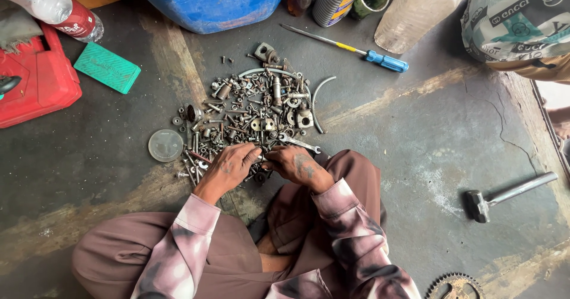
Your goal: Sorting through a pile of bolts, nuts, and washers on the workshop floor.
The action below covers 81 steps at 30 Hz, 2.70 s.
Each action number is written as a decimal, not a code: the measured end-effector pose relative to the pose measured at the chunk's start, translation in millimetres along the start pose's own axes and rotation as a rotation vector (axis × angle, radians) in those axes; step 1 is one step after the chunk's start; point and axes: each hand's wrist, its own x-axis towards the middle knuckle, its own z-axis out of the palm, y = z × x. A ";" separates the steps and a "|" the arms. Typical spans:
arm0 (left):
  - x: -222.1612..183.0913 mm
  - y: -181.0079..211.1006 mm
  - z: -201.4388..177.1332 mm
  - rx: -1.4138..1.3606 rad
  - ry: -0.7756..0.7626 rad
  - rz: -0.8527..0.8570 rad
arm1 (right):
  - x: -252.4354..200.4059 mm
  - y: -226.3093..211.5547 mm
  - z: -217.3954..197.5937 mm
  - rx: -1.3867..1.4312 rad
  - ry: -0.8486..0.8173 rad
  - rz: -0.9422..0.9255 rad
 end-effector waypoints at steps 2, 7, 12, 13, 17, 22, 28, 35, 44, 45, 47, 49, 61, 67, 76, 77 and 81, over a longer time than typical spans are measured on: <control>1.5 0.8 -0.1 -0.029 -0.028 -0.037 | 1.6 -6.7 -6.0 -0.012 0.008 0.020; 5.4 -19.4 21.7 -0.072 -0.058 -0.236 | 4.9 -10.1 1.1 -0.036 0.089 0.011; 1.2 -29.2 32.7 -0.192 0.062 -0.414 | 9.3 -16.1 -0.4 -0.015 0.269 0.118; 1.3 -27.4 33.7 -0.192 0.063 -0.412 | 10.4 -16.5 -1.8 -0.017 0.271 0.116; 0.3 -27.7 45.4 -0.439 0.008 -0.573 | 8.8 -13.5 2.6 -0.033 0.402 0.169; 1.7 -32.8 54.5 -0.609 0.061 -0.523 | 13.3 -21.9 -3.5 0.139 0.468 0.179; 3.5 -30.3 47.7 -0.532 0.075 -0.491 | 17.1 -11.8 8.4 0.665 0.295 0.369; 5.0 -29.0 43.0 -0.558 0.103 -0.523 | 17.5 2.8 19.3 1.051 0.325 0.353; 8.4 -30.6 43.0 -0.531 0.089 -0.504 | 15.5 1.9 14.7 0.969 0.351 0.378; 8.5 -31.1 42.3 -0.510 0.083 -0.506 | 15.3 -0.1 12.7 0.929 0.339 0.385; 7.9 -29.6 40.7 -0.488 0.078 -0.510 | 14.3 2.0 14.2 0.939 0.344 0.331; 8.1 -31.5 38.3 -0.465 0.077 -0.515 | 15.6 3.3 14.8 0.950 0.347 0.273; 1.4 -32.5 -58.1 -0.810 0.502 -0.263 | -2.3 38.6 -21.3 1.241 0.801 0.442; -15.8 -29.3 -104.8 -0.858 0.795 -0.391 | -19.7 66.3 -39.2 1.457 1.010 0.428; -0.4 -49.8 -53.1 -0.821 0.633 -0.316 | -6.6 56.5 -10.1 1.484 0.844 0.444; 3.2 -50.1 -39.6 -0.725 0.566 -0.302 | -3.3 51.0 -4.1 1.487 0.759 0.453; 13.3 -29.6 18.4 -0.715 0.289 -0.335 | 10.9 21.1 15.3 1.445 0.529 0.471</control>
